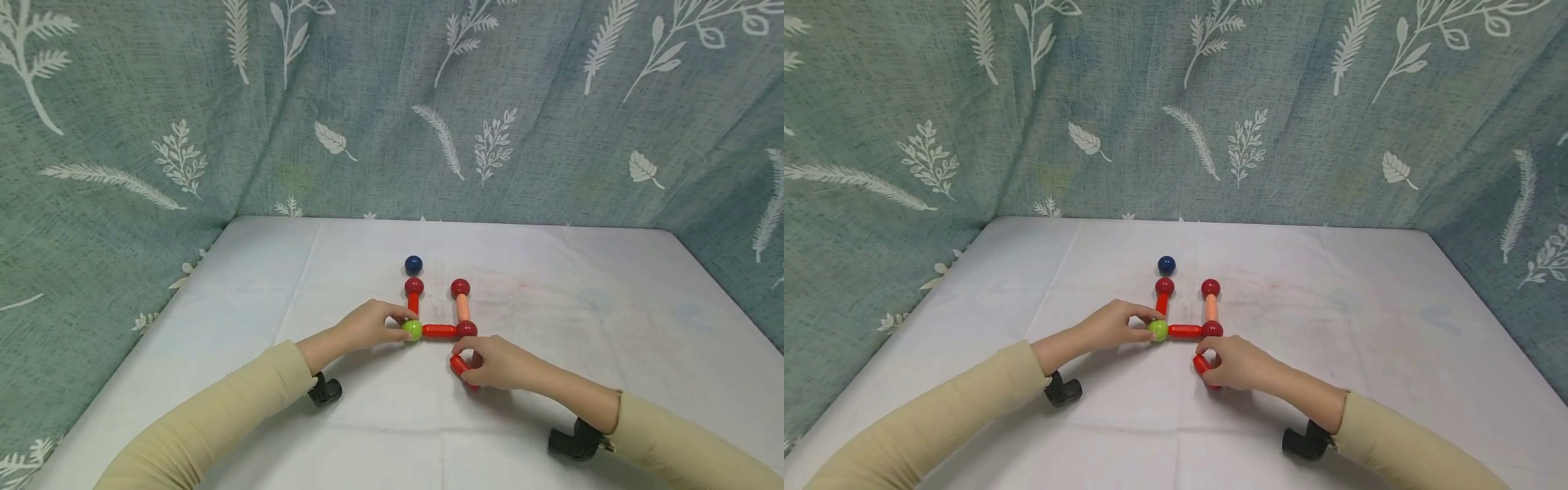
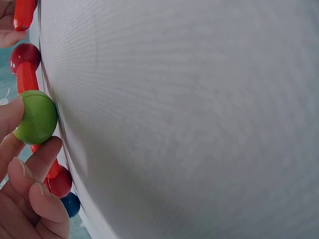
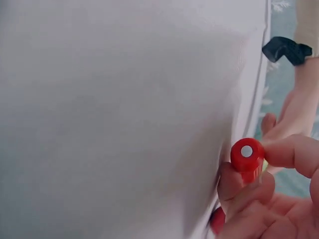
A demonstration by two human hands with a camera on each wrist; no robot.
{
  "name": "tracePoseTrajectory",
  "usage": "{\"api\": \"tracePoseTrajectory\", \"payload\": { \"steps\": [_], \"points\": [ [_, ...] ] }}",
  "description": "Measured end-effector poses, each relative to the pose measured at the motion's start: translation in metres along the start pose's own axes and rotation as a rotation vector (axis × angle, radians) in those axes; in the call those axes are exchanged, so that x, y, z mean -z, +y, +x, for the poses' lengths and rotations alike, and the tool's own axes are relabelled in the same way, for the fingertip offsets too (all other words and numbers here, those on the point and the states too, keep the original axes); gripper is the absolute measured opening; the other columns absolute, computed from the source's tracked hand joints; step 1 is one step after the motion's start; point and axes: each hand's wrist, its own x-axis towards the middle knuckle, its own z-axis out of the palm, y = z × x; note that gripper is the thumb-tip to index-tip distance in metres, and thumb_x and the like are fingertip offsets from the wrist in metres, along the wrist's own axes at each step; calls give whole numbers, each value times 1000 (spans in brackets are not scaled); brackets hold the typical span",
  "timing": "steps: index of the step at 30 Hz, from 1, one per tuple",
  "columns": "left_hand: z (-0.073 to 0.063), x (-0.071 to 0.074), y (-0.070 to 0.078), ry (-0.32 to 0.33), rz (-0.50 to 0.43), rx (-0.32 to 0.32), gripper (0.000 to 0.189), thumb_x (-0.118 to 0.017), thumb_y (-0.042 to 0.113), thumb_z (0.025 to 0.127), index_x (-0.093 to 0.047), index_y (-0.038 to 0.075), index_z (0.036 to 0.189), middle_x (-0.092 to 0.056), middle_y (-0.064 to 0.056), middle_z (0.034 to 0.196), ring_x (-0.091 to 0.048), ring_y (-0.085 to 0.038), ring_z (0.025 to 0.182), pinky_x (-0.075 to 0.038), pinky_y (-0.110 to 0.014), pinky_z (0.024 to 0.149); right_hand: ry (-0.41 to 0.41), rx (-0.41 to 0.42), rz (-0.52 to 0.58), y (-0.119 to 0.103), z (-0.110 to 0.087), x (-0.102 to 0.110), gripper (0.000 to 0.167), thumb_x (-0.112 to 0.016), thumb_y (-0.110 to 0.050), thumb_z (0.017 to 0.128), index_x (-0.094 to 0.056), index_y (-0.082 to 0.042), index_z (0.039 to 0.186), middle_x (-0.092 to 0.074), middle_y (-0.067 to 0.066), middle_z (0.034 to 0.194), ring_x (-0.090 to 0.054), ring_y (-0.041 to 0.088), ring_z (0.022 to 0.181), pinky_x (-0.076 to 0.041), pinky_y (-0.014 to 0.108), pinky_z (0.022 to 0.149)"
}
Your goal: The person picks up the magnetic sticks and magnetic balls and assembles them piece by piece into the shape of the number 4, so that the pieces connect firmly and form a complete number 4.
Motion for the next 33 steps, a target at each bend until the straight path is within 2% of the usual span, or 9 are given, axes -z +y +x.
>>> {"api": "tracePoseTrajectory", "payload": {
  "steps": [6,13,19,24,33],
  "points": [
    [1,0,0,-1,9,-15,33,-69,24,81,-65,22,114,-67,3,97,-55,-11,89,-43,-29,76,3,-79,174,14,-5,8,29,-63,-9,81,-58,-5,110,-57,3,73,-54,15,54,-45,28,58],
    [1,0,-1,-2,1,6,33,-70,25,81,-65,23,114,-66,3,98,-54,-11,86,-44,-27,73,33,-148,321,24,-5,11,31,-61,-11,83,-60,-1,112,-60,4,74,-58,15,59,-49,28,61],
    [1,0,0,-1,12,-7,33,-70,25,80,-65,22,113,-67,3,97,-55,-11,88,-44,-30,77,22,-147,386,24,-4,13,35,-60,-10,84,-53,4,116,-60,7,75,-60,16,59,-52,29,61],
    [1,1,1,-2,12,-20,33,-70,25,81,-66,21,113,-67,2,97,-56,-11,87,-44,-28,75,0,-150,440,23,-4,13,36,-62,-9,84,-51,5,115,-62,7,72,-63,17,58,-53,30,62],
    [1,1,0,11,-1,-28,32,-71,24,80,-67,20,111,-67,2,97,-57,-10,87,-44,-28,75,-27,-153,537,22,0,12,30,-65,-8,83,-53,6,106,-64,9,71,-65,18,60,-54,31,63]
  ]
}}
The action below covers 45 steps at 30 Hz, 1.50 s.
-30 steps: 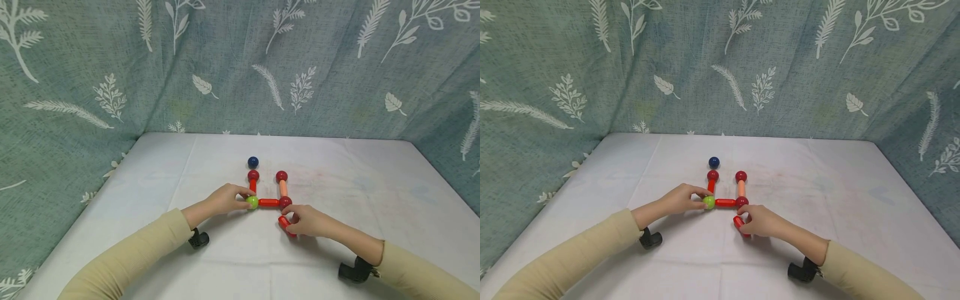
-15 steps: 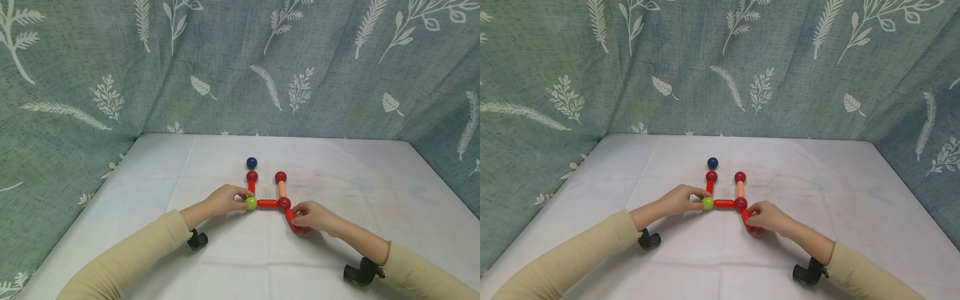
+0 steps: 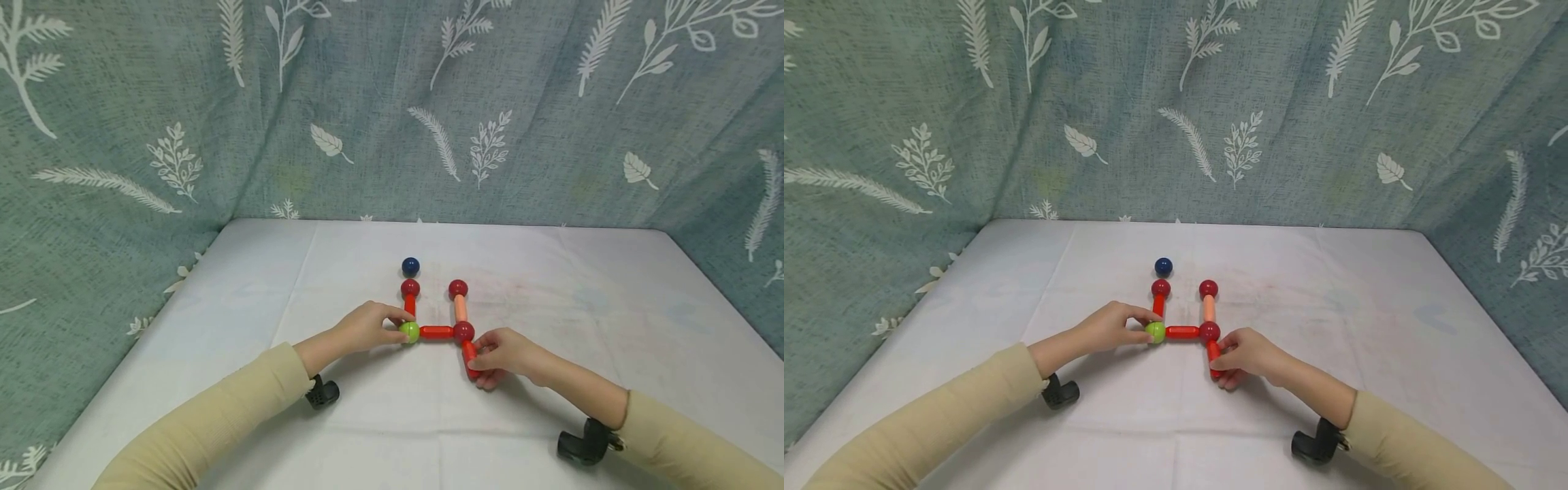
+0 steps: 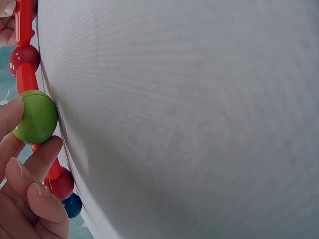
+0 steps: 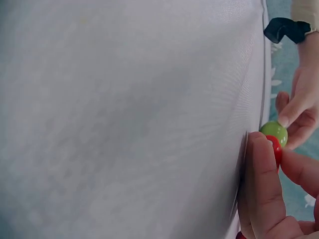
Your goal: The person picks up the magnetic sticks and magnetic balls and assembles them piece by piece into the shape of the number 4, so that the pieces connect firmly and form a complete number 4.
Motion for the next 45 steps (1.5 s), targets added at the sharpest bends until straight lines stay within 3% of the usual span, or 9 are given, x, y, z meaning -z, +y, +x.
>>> {"api": "tracePoseTrajectory", "payload": {
  "steps": [18,22,25,31,37,45],
  "points": [
    [-2,1,1,-2,-2,-16,33,-70,24,80,-66,18,113,-67,1,98,-57,-12,89,-44,-29,76,-23,-10,2,1,7,-1,21,-66,-9,82,-54,3,93,-64,9,68,-64,16,58,-54,31,60],
    [-2,0,1,1,-1,-11,33,-70,24,80,-66,19,112,-67,1,98,-57,-11,89,-44,-29,75,-30,-11,-24,0,6,2,22,-67,-11,82,-55,3,95,-64,8,69,-64,16,58,-54,31,60],
    [-2,0,2,1,6,-5,33,-70,24,80,-66,19,112,-67,1,98,-57,-12,88,-44,-29,75,9,-8,-95,-2,8,9,30,-67,-13,82,-55,4,102,-64,8,71,-63,16,59,-54,31,61],
    [-1,1,4,-10,20,0,33,-70,23,80,-66,18,113,-66,1,96,-55,-12,85,-44,-28,73,139,114,-247,-6,17,26,41,-67,-15,82,-53,1,116,-60,8,84,-59,15,61,-52,30,59],
    [-1,3,6,-27,6,13,31,-70,22,81,-66,18,111,-65,2,99,-56,-12,91,-44,-31,80,99,220,-300,-6,23,24,43,-70,-14,80,-54,-7,120,-58,9,94,-58,16,60,-50,30,56],
    [0,4,7,-42,-5,13,30,-70,21,80,-66,18,110,-65,3,101,-57,-13,94,-44,-33,83,26,218,-349,-9,34,24,47,-72,-13,78,-56,-10,123,-53,10,105,-55,16,63,-49,29,58]
  ]
}}
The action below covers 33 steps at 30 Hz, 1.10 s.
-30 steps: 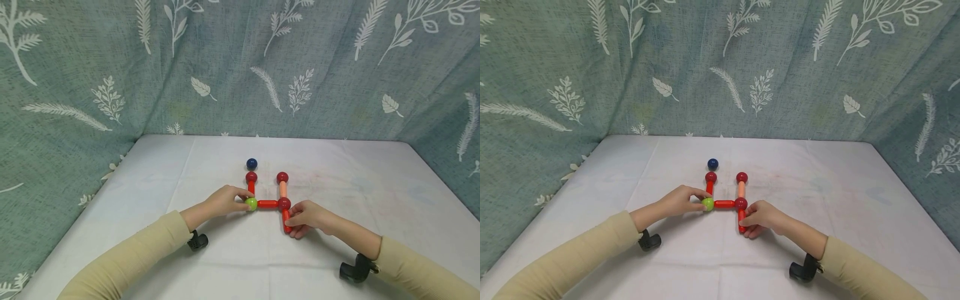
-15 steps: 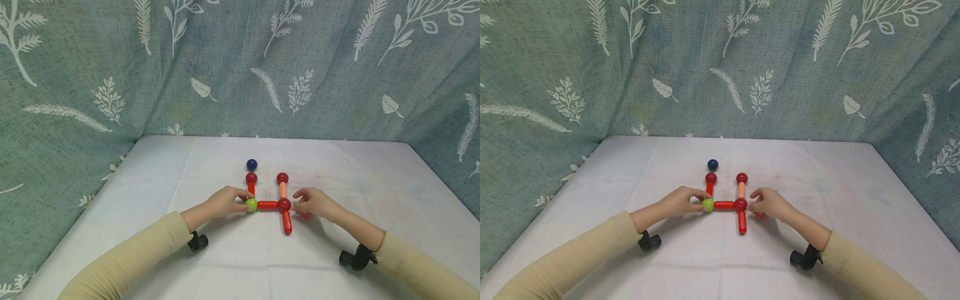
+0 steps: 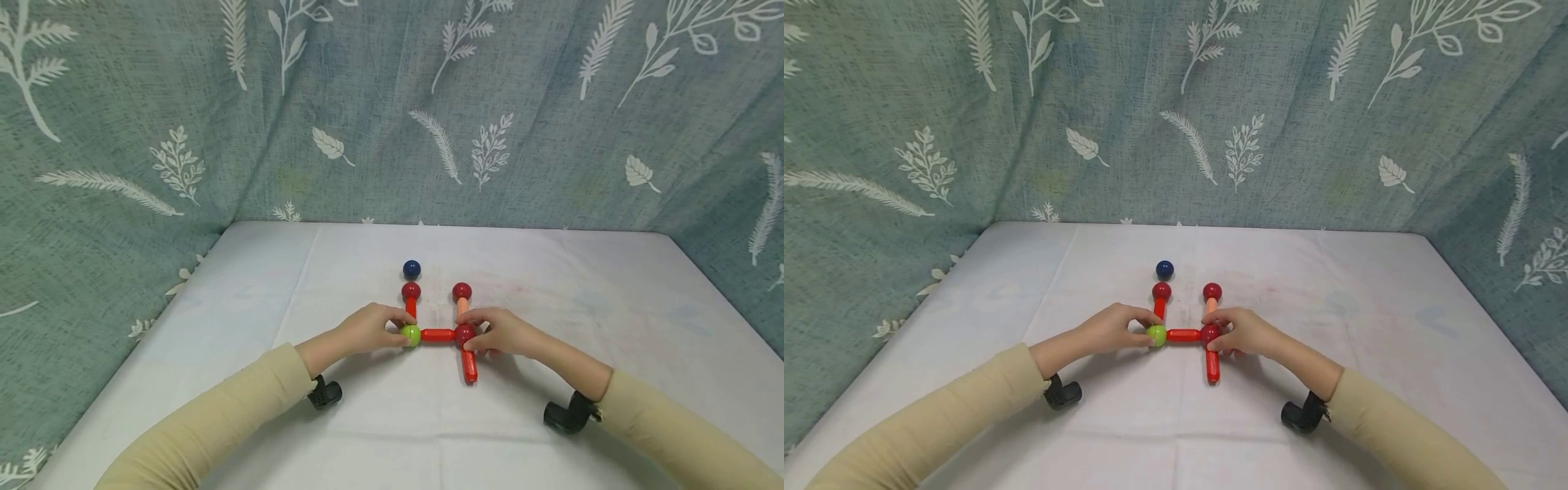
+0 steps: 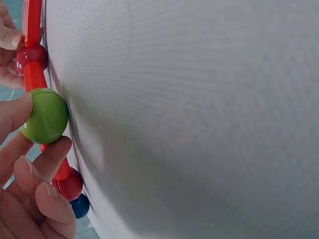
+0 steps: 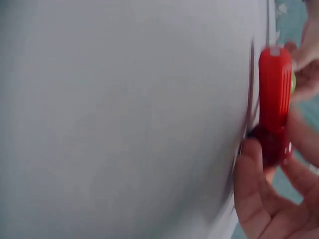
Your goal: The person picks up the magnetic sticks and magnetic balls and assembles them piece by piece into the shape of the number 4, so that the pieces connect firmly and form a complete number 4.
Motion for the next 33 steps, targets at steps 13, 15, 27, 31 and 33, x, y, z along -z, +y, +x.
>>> {"api": "tracePoseTrajectory", "payload": {
  "steps": [13,15,27,31,33],
  "points": [
    [0,0,0,2,3,3,29,-70,21,80,-66,19,109,-66,4,98,-56,-12,92,-44,-32,79,-59,5,-20,0,2,6,52,-74,-10,75,-56,-11,123,-52,9,110,-50,17,67,-47,28,58],
    [0,0,0,4,-1,2,29,-70,21,80,-66,19,109,-66,4,98,-56,-12,92,-44,-32,79,-55,8,-17,0,3,5,51,-74,-10,75,-56,-11,123,-53,8,109,-50,17,67,-47,28,58],
    [1,-1,-2,4,-5,5,31,-71,22,80,-66,20,110,-66,4,96,-55,-11,89,-43,-29,75,-47,6,-10,1,4,5,51,-74,-9,74,-57,-10,122,-54,7,106,-50,17,69,-47,28,58],
    [1,0,-2,4,-11,6,31,-71,21,80,-66,20,110,-66,4,96,-56,-11,90,-44,-30,77,-46,5,-12,1,4,5,50,-74,-9,74,-58,-10,122,-55,7,106,-50,17,68,-46,28,58],
    [1,0,-2,3,-12,3,31,-71,21,80,-66,19,110,-66,4,96,-56,-12,90,-44,-30,77,-47,5,-16,1,4,5,50,-74,-9,74,-58,-10,122,-55,7,106,-50,17,68,-47,28,59]
  ]
}}
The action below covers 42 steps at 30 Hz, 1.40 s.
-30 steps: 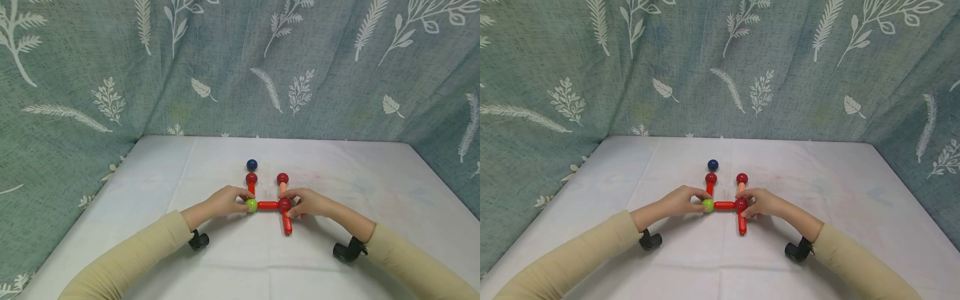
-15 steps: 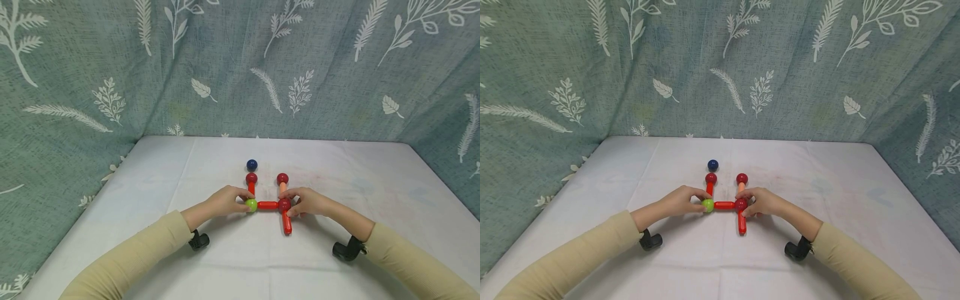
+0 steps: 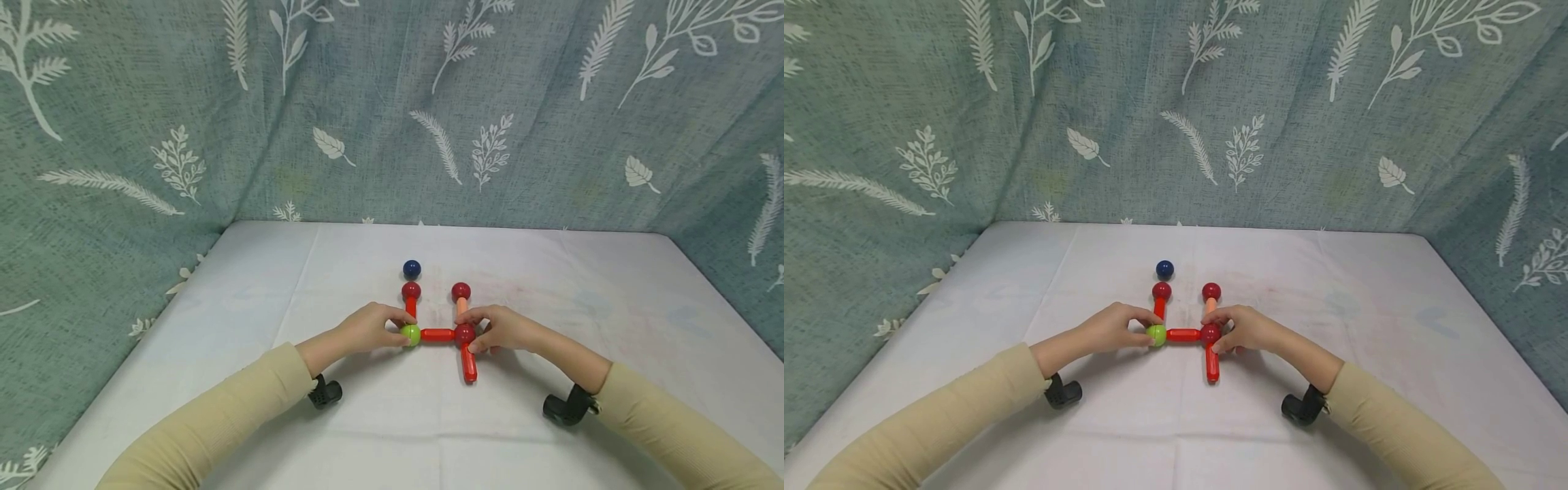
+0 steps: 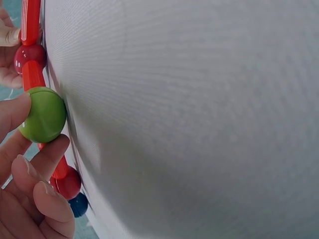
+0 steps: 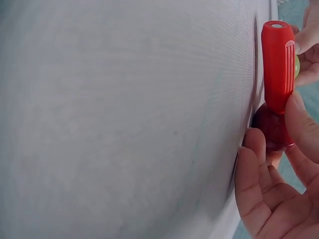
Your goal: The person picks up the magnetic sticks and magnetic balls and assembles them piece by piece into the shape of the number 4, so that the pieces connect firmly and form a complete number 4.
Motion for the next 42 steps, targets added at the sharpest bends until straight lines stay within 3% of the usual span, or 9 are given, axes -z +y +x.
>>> {"api": "tracePoseTrajectory", "payload": {
  "steps": [12,16,19,23,30,35,42],
  "points": [
    [1,1,-4,2,4,11,31,-71,22,79,-66,21,110,-66,5,95,-54,-11,86,-43,-29,74,-22,11,-17,0,4,3,51,-74,-10,75,-57,-10,123,-54,8,109,-51,17,73,-48,29,60],
    [1,1,-4,-4,2,17,31,-71,23,79,-66,21,110,-66,4,95,-54,-11,86,-43,-28,72,-24,15,-60,-3,6,16,49,-71,-12,78,-55,-9,124,-56,10,107,-55,16,70,-49,28,63],
    [1,2,-4,-7,-2,20,31,-71,22,80,-66,21,110,-66,4,96,-54,-12,85,-42,-28,71,27,36,-101,-9,10,32,44,-68,-12,82,-55,-7,124,-58,13,103,-58,17,70,-50,28,63],
    [0,2,-4,-11,-2,22,31,-71,22,80,-66,21,110,-66,4,96,-54,-12,86,-42,-28,71,101,92,-151,-16,24,49,42,-66,-12,84,-55,-4,124,-61,15,103,-58,20,75,-51,29,64],
    [1,1,-5,-11,1,15,32,-71,23,80,-66,21,111,-66,4,97,-55,-12,89,-43,-29,75,135,150,-263,-31,58,57,43,-66,-13,83,-55,-4,124,-62,17,109,-59,25,90,-51,32,73],
    [1,1,-6,-13,-12,-7,30,-70,22,80,-67,20,110,-67,4,96,-56,-12,90,-44,-31,78,124,193,-325,-44,81,55,43,-67,-14,83,-55,-5,124,-61,18,112,-60,25,94,-50,33,79],
    [1,0,-7,-10,-15,-36,29,-70,22,80,-67,19,109,-67,4,94,-56,-12,88,-44,-28,75,72,193,-357,-60,108,50,43,-65,-11,84,-55,-8,126,-59,16,115,-56,28,103,-49,35,81]
  ]
}}
